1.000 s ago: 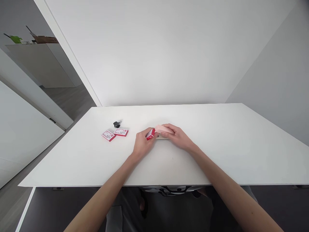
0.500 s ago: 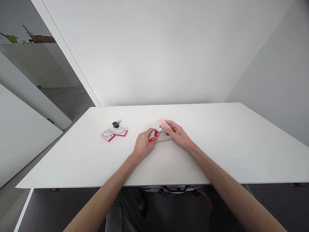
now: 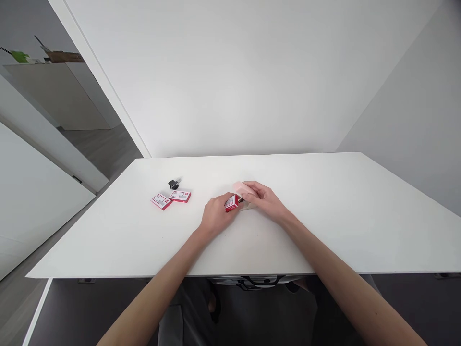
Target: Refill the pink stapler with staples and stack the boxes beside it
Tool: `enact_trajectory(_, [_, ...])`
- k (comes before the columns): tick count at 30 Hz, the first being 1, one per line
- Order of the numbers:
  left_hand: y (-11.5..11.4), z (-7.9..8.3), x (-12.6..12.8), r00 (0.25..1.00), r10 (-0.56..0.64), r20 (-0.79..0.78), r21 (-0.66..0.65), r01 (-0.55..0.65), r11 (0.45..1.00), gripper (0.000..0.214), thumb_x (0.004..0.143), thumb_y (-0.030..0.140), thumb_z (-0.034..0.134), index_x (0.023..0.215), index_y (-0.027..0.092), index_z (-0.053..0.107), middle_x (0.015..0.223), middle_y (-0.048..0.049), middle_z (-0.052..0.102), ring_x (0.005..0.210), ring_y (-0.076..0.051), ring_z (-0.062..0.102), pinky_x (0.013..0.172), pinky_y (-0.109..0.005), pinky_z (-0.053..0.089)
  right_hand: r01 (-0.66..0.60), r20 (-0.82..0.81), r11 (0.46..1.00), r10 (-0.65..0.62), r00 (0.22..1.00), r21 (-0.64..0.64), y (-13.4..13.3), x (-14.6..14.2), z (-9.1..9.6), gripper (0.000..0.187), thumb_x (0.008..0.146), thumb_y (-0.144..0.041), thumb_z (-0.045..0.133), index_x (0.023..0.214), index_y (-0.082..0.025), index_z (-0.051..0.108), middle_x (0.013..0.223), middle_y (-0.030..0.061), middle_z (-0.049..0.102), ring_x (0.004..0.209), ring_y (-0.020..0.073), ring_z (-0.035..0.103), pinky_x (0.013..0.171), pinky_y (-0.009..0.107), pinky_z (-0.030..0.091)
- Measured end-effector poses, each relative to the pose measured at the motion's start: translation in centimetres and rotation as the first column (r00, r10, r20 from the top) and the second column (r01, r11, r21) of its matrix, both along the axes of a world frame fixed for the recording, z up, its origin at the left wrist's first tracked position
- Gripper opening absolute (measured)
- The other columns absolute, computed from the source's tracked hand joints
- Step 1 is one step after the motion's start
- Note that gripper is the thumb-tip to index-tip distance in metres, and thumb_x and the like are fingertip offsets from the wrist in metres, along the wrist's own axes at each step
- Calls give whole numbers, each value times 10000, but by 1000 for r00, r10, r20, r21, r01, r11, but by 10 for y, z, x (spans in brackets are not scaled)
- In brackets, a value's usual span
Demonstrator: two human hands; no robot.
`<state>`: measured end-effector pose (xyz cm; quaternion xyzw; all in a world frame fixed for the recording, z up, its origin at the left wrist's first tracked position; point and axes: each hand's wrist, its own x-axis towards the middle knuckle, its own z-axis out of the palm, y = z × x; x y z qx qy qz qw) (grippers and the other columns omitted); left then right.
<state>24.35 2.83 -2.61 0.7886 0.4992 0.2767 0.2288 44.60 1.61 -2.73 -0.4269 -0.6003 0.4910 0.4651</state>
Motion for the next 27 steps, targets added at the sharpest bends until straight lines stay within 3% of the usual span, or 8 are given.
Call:
enact_trajectory(6, [-2, 5, 1, 993, 65, 101, -53, -60, 997, 235, 913, 434, 595, 804, 230, 641, 646, 40, 576, 591, -137, 464, 569, -285, 328, 24, 67, 1000, -24, 997, 12, 0, -1, 0, 360, 900, -521, 745, 1207, -332, 735, 1331, 23, 718, 1223, 270, 656, 1029, 421, 536])
enact_trajectory(13, [0, 2, -2, 992, 33, 120, -45, -28, 999, 227, 936, 421, 565, 870, 238, 683, 728, 23, 663, 631, -147, 525, 606, -285, 369, 21, 16, 1000, -21, 1000, 14, -3, -1, 2, 343, 933, -548, 705, 1193, -326, 724, 1310, 22, 725, 1192, 252, 657, 1010, 406, 529])
enact_trajectory(19, [2, -1, -2, 993, 39, 114, -43, -35, 998, 209, 945, 400, 565, 956, 257, 717, 832, 4, 736, 709, -176, 613, 684, -296, 443, 44, -108, 999, -45, 993, -9, 4, 3, -4, 461, 904, -634, 708, 1210, -290, 694, 1213, 54, 729, 1037, 237, 681, 894, 389, 562])
enact_trajectory(23, [1, 0, -1, 997, 20, 77, -44, -17, 999, 232, 954, 435, 570, 967, 270, 732, 842, -5, 749, 729, -189, 632, 689, -301, 454, 51, -220, 998, -57, 974, -31, 6, 4, -3, 480, 890, -628, 727, 1238, -300, 683, 1249, 64, 701, 1153, 264, 663, 889, 388, 578])
enact_trajectory(27, [-1, 1, -1, 998, -5, 65, -52, 9, 999, 250, 965, 436, 548, 960, 275, 739, 854, -8, 756, 736, -191, 642, 674, -297, 458, 48, -206, 998, -56, 977, -45, 3, 3, 0, 479, 869, -620, 753, 1224, -302, 704, 1260, 67, 701, 1157, 273, 663, 882, 388, 580])
